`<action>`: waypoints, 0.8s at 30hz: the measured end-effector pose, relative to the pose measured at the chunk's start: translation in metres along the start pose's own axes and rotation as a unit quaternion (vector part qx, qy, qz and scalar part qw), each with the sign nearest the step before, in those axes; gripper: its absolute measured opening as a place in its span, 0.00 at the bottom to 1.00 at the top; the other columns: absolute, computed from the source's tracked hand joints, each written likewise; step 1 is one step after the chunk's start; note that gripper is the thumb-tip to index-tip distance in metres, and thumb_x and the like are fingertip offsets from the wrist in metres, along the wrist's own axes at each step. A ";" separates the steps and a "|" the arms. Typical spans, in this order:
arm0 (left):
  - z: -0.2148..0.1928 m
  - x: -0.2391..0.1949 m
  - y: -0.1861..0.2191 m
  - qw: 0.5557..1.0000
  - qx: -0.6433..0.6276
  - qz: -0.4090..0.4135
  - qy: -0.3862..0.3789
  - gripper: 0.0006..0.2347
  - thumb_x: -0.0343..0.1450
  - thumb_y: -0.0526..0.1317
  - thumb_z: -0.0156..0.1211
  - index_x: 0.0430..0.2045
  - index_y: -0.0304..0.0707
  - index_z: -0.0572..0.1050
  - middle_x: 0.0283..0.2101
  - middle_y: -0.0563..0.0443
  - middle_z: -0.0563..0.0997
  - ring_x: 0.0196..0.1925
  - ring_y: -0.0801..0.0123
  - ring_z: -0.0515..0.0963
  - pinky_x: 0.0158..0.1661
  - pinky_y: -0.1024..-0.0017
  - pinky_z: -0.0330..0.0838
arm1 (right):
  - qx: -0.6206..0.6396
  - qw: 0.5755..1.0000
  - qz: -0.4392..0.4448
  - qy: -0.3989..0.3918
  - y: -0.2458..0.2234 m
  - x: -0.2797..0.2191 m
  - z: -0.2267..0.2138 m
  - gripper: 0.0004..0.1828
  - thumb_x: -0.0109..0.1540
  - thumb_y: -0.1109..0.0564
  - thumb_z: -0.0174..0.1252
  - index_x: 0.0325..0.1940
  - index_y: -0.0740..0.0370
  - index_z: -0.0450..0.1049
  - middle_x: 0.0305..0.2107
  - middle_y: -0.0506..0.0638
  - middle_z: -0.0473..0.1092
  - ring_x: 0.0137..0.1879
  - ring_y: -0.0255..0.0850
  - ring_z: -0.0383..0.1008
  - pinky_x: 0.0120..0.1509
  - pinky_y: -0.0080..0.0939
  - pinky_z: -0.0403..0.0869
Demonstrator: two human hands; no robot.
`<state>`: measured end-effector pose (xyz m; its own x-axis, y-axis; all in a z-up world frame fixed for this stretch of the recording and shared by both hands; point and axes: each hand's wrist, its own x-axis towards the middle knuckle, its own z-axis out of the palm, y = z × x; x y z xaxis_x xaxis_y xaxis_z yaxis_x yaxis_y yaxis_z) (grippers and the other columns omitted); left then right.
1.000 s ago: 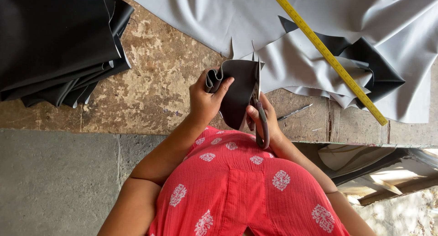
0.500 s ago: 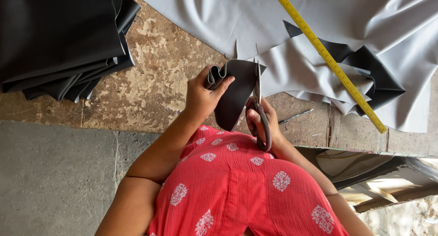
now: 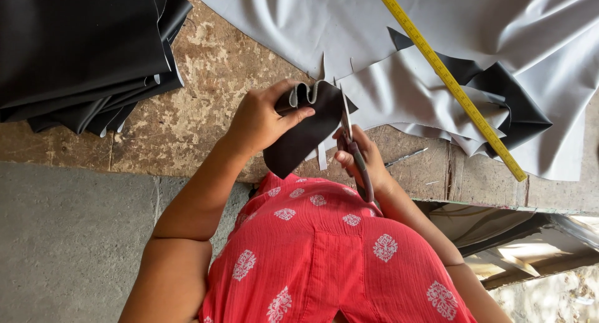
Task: Measuring and cutting fabric pieces for furniture reupholstery using a ruler and scissors
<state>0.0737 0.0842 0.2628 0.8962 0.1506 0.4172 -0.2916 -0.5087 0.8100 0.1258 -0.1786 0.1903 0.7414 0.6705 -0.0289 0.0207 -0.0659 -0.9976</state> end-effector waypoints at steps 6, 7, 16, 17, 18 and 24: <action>0.003 -0.002 0.006 1.000 0.001 0.018 -0.002 0.14 0.68 0.36 0.74 0.43 0.38 0.77 0.32 0.36 0.84 0.36 0.41 0.85 0.37 0.53 0.80 | -0.043 0.999 -0.004 0.004 0.011 -0.003 -0.012 0.24 0.61 0.43 0.66 0.46 0.64 0.73 0.12 0.51 0.65 0.12 0.35 0.65 0.18 0.32 0.63; 0.002 -0.003 0.003 1.000 0.001 0.017 0.000 0.14 0.68 0.36 0.74 0.43 0.38 0.77 0.32 0.36 0.84 0.36 0.41 0.85 0.37 0.53 0.80 | -0.044 0.999 -0.004 0.002 0.010 -0.006 -0.012 0.24 0.61 0.43 0.66 0.46 0.64 0.73 0.12 0.51 0.65 0.12 0.35 0.65 0.18 0.32 0.63; -0.009 -0.003 0.008 0.995 0.010 -0.012 -0.095 0.15 0.66 0.38 0.75 0.43 0.37 0.78 0.31 0.36 0.85 0.35 0.43 0.86 0.37 0.56 0.81 | -0.140 0.990 -0.012 -0.020 0.001 -0.001 -0.021 0.24 0.58 0.42 0.70 0.44 0.61 0.74 0.20 0.54 0.65 0.24 0.44 0.68 0.33 0.44 0.68; -0.009 -0.003 0.010 0.996 0.010 -0.015 -0.090 0.15 0.66 0.38 0.75 0.43 0.37 0.78 0.31 0.36 0.85 0.35 0.42 0.86 0.36 0.55 0.81 | -0.143 0.990 -0.011 -0.009 -0.003 -0.001 -0.019 0.24 0.58 0.41 0.70 0.46 0.61 0.75 0.19 0.52 0.64 0.25 0.41 0.66 0.33 0.41 0.66; -0.009 -0.003 0.011 0.996 0.009 -0.018 -0.086 0.15 0.67 0.38 0.75 0.43 0.36 0.78 0.31 0.35 0.84 0.36 0.41 0.86 0.36 0.55 0.80 | -0.146 0.989 -0.010 0.003 -0.008 -0.002 -0.017 0.25 0.58 0.41 0.70 0.47 0.60 0.76 0.18 0.49 0.64 0.25 0.39 0.65 0.34 0.39 0.64; -0.016 -0.005 0.005 0.993 0.012 -0.033 -0.114 0.16 0.67 0.40 0.75 0.45 0.37 0.78 0.35 0.35 0.85 0.38 0.44 0.86 0.39 0.58 0.81 | -0.136 0.991 -0.013 -0.005 0.007 -0.004 -0.013 0.25 0.57 0.42 0.70 0.48 0.61 0.75 0.19 0.52 0.65 0.25 0.40 0.66 0.32 0.41 0.66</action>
<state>0.0621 0.0944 0.2709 0.9663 -0.0101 0.2574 -0.2244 -0.5238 0.8218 0.1317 -0.1914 0.1846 0.7316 0.6817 -0.0053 0.2208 -0.2443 -0.9442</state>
